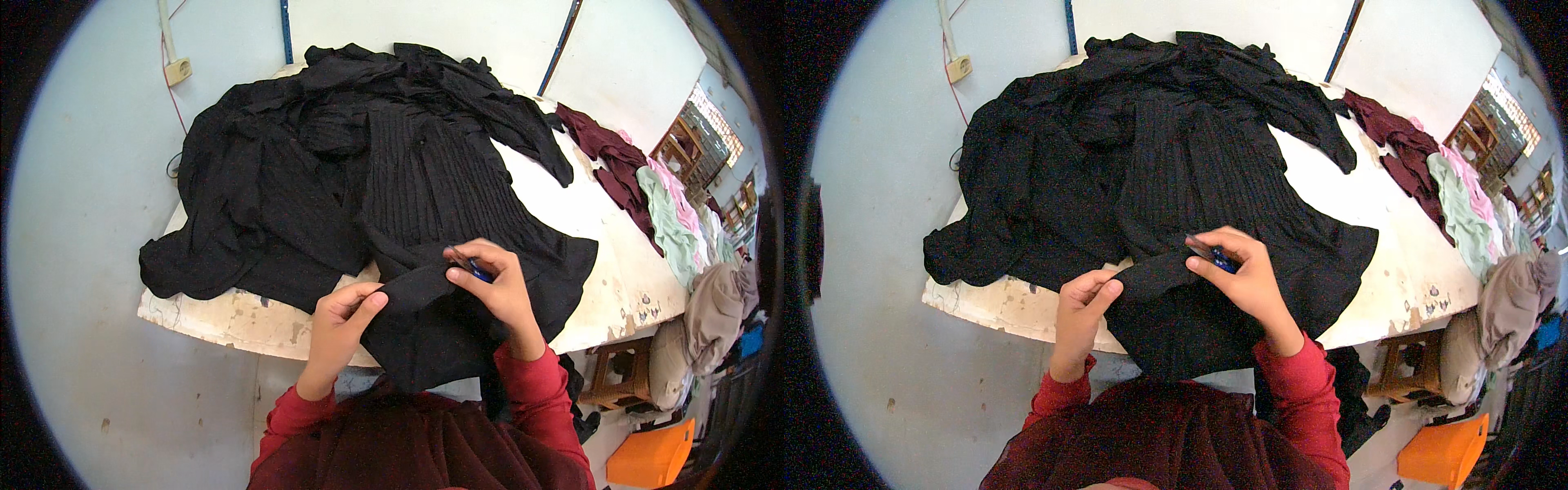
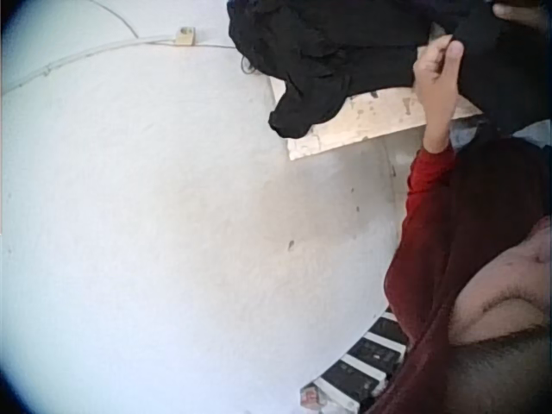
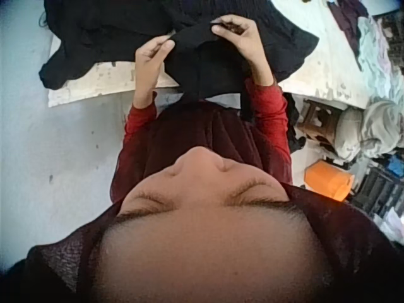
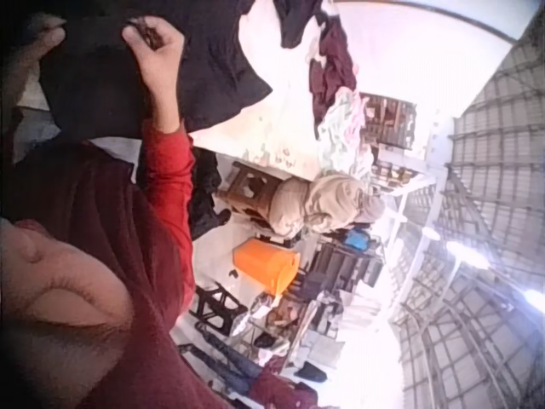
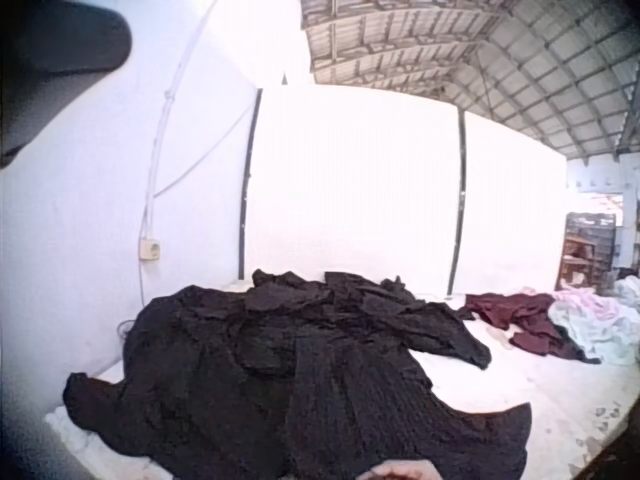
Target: The person uses a small blade to cut a black pleated garment laid on a table. They repeatedly lift and reposition sections of the fabric, then slice along seams and edges. The garment remains on the table throughout the clip.
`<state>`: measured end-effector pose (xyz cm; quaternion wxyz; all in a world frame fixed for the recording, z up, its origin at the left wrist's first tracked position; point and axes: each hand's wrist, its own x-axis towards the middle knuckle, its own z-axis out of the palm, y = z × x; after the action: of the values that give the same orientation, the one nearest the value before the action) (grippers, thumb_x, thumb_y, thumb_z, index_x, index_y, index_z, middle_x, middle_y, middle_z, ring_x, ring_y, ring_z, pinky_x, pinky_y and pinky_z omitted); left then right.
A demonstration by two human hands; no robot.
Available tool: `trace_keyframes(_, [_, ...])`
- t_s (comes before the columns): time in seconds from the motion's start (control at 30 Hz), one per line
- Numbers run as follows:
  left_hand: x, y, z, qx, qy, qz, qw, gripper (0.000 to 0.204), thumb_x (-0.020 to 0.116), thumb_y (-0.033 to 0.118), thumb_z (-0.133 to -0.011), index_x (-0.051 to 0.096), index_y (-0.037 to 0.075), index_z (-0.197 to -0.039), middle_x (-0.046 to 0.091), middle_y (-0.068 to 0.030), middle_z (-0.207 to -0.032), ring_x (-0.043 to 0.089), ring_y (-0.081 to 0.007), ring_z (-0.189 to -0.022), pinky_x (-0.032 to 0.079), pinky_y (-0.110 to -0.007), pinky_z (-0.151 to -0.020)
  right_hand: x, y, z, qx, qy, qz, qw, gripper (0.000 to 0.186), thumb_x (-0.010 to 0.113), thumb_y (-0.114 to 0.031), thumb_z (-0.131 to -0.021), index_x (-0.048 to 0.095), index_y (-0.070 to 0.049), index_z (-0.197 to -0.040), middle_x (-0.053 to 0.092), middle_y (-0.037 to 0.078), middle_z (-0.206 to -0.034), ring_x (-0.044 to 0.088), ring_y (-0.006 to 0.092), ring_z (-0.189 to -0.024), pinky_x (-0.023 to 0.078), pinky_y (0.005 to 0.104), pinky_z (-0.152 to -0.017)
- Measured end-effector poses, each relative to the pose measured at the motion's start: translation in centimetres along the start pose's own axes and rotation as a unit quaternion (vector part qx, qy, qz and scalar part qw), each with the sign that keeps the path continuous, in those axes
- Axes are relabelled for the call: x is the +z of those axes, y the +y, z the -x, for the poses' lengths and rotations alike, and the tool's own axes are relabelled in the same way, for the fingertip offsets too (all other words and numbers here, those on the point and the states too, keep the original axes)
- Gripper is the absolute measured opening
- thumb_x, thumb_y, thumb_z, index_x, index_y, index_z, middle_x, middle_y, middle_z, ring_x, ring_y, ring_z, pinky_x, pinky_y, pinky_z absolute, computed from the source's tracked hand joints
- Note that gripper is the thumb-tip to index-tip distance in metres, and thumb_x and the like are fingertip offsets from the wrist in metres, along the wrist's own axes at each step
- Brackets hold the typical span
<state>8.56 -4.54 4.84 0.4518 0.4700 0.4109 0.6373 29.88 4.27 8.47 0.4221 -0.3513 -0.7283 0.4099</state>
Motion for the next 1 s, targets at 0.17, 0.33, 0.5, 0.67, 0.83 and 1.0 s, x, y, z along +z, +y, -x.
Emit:
trace_keyframes(0.17, [0.3,-0.4,0.3,0.007,0.013,-0.061,0.998,0.017,0.066,0.013,-0.089,0.068,-0.001,-0.098,0.066,-0.0005,-0.084,0.056,-0.0048,-0.074,0.044,-0.02,-0.068,-0.5,-3.6,0.6,-0.085,0.014,0.048,0.995,0.04,0.077,-0.01,-0.072,0.068,-0.006,-0.111,0.063,0.011,-0.109,0.06,0.0162,-0.09,0.047,0.0266,-0.074])
trace_keyframes(0.33, [1.2,-0.1,0.3,0.094,-0.003,-0.111,0.989,0.012,0.071,0.005,-0.08,0.068,0.001,-0.091,0.066,-0.0027,-0.084,0.057,-0.0087,-0.073,0.045,-0.022,-0.066,2.0,-2.7,-0.6,-0.152,-0.161,0.056,0.974,0.036,0.072,0.003,-0.068,0.068,-0.005,-0.103,0.067,0.01,-0.101,0.066,0.023,-0.083,0.051,0.0279,-0.068])
trace_keyframes(0.5, [0.8,-0.4,-0.1,0.367,0.065,-0.304,0.877,0.018,0.07,-0.007,-0.064,0.064,0.006,-0.074,0.066,-0.004,-0.085,0.06,-0.0215,-0.075,0.047,-0.03,-0.067,3.2,-1.3,0.7,-0.248,0.005,0.135,0.959,0.033,0.068,0.005,-0.062,0.068,-0.005,-0.094,0.066,0.01,-0.085,0.066,0.0232,-0.079,0.051,0.0308,-0.07])
trace_keyframes(0.67, [0.1,-1.0,0.2,0.422,0.082,-0.276,0.86,0.019,0.07,-0.008,-0.061,0.061,0.007,-0.069,0.066,-0.0034,-0.084,0.06,-0.0223,-0.077,0.048,-0.032,-0.067,2.1,2.2,1.3,-0.178,0.12,0.114,0.97,0.029,0.066,0.008,-0.062,0.069,-0.003,-0.088,0.065,0.01,-0.083,0.064,0.0232,-0.077,0.05,0.0302,-0.071])
trace_keyframes(0.83, [-0.2,-1.4,0.4,0.455,0.096,-0.275,0.841,0.021,0.07,-0.009,-0.06,0.059,0.007,-0.067,0.065,-0.0035,-0.083,0.061,-0.0228,-0.075,0.049,-0.033,-0.068,2.0,3.1,1.9,-0.197,0.252,0.096,0.942,0.026,0.061,0.011,-0.061,0.066,-0.003,-0.083,0.062,0.011,-0.083,0.06,0.0212,-0.077,0.047,0.0281,-0.07])
trace_keyframes(1.0, [-0.7,-1.2,0.5,0.457,0.119,-0.283,0.835,0.022,0.069,-0.01,-0.06,0.057,0.008,-0.066,0.064,-0.0039,-0.082,0.061,-0.0223,-0.074,0.049,-0.034,-0.067,2.5,2.6,1.8,-0.23,0.287,0.08,0.926,0.024,0.063,0.009,-0.061,0.063,-0.004,-0.081,0.059,0.009,-0.082,0.057,0.0194,-0.073,0.044,0.0275,-0.066])
